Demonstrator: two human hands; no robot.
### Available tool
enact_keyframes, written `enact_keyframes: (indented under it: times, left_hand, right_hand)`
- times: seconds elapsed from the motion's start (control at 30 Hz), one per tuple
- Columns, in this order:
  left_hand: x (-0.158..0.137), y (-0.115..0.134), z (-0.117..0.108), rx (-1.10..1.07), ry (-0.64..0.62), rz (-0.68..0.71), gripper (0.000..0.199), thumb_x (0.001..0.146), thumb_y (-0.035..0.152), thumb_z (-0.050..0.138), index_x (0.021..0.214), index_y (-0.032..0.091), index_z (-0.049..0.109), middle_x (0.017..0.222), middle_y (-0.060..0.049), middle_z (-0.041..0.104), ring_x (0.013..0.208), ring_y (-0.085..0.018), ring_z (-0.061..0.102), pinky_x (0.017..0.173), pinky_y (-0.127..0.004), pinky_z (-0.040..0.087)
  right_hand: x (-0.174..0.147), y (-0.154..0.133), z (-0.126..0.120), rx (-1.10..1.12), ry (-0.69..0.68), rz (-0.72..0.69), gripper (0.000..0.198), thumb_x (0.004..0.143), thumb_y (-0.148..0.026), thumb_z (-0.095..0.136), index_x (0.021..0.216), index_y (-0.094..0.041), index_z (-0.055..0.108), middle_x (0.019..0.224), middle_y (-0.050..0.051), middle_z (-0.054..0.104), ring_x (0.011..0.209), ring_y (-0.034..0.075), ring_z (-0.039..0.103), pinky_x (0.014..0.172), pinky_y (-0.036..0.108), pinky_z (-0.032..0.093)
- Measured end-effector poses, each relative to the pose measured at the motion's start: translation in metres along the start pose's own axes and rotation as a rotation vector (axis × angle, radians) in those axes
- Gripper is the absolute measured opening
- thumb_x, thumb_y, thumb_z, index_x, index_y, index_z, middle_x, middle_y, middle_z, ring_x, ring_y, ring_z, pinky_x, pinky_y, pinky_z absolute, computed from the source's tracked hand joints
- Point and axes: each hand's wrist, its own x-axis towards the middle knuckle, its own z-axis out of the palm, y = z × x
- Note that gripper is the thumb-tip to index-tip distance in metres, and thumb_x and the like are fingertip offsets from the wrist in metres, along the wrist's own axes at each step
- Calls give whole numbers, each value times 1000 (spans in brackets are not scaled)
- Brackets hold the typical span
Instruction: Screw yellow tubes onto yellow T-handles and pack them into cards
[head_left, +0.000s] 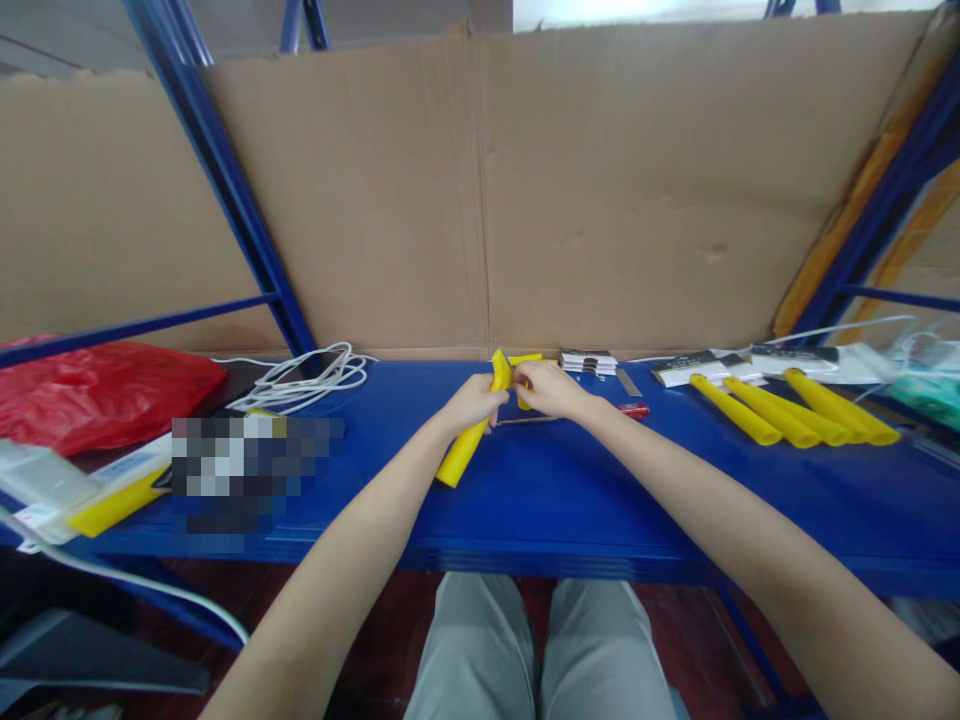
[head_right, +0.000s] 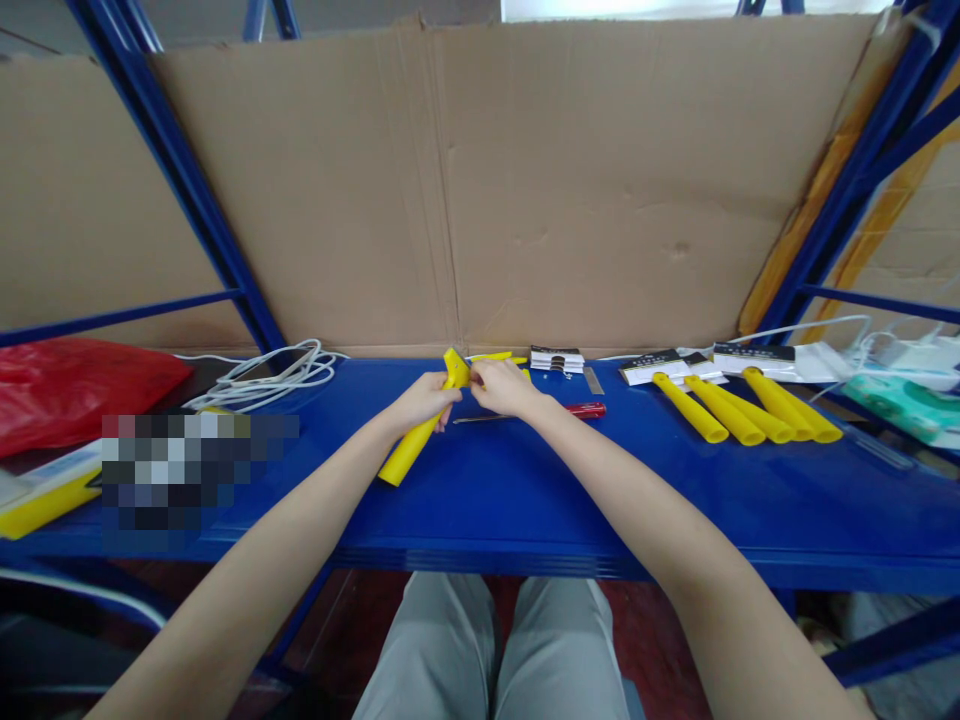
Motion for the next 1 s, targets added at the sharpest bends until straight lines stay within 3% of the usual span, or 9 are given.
enact_keyframes:
  times: [0.4, 0.57, 0.77, 0.87, 1.0]
  left_hand:
    - [-2, 2, -1, 19, -2, 55, 11, 71, 12, 43, 62, 16, 49, 37, 3, 49, 32, -11, 48, 37, -20, 40]
    - [-2, 3, 0, -1, -1, 55, 9, 72, 12, 43, 66, 16, 49, 36, 4, 49, 31, -11, 48, 36, -20, 40]
    - [-1, 3, 3, 3, -14, 29, 9, 72, 13, 44, 75, 15, 52, 37, 4, 49, 32, -12, 49, 37, -20, 41]
    - [1, 1, 0, 24, 49, -10, 11, 72, 13, 45, 78, 14, 54, 38, 4, 49, 33, -13, 49, 38, -21, 42]
    - [3, -1, -4, 21, 132, -52, 11, 73, 14, 45, 80, 14, 54, 39, 4, 49, 32, -13, 49, 38, -22, 42]
  right_hand:
    - [2, 5, 6, 192, 37, 78, 7, 77, -14, 50, 81, -15, 56, 80, 6, 64, 68, 15, 56, 63, 25, 40]
    - [0, 8, -1, 222, 0, 69, 6, 76, -12, 50, 79, -16, 54, 76, 4, 62, 63, 13, 53, 61, 23, 38]
    - [-3, 7, -9, 155, -47, -4, 5, 75, -12, 51, 77, -16, 54, 74, 4, 61, 62, 12, 51, 58, 23, 35]
    - [-5, 11, -13, 75, -57, -36, 7, 76, -13, 50, 78, -15, 56, 75, 4, 62, 63, 13, 51, 58, 23, 34]
    - [-7, 45, -23, -30, -29, 80, 11, 78, -16, 49, 81, -15, 60, 77, 6, 64, 66, 14, 54, 59, 23, 35]
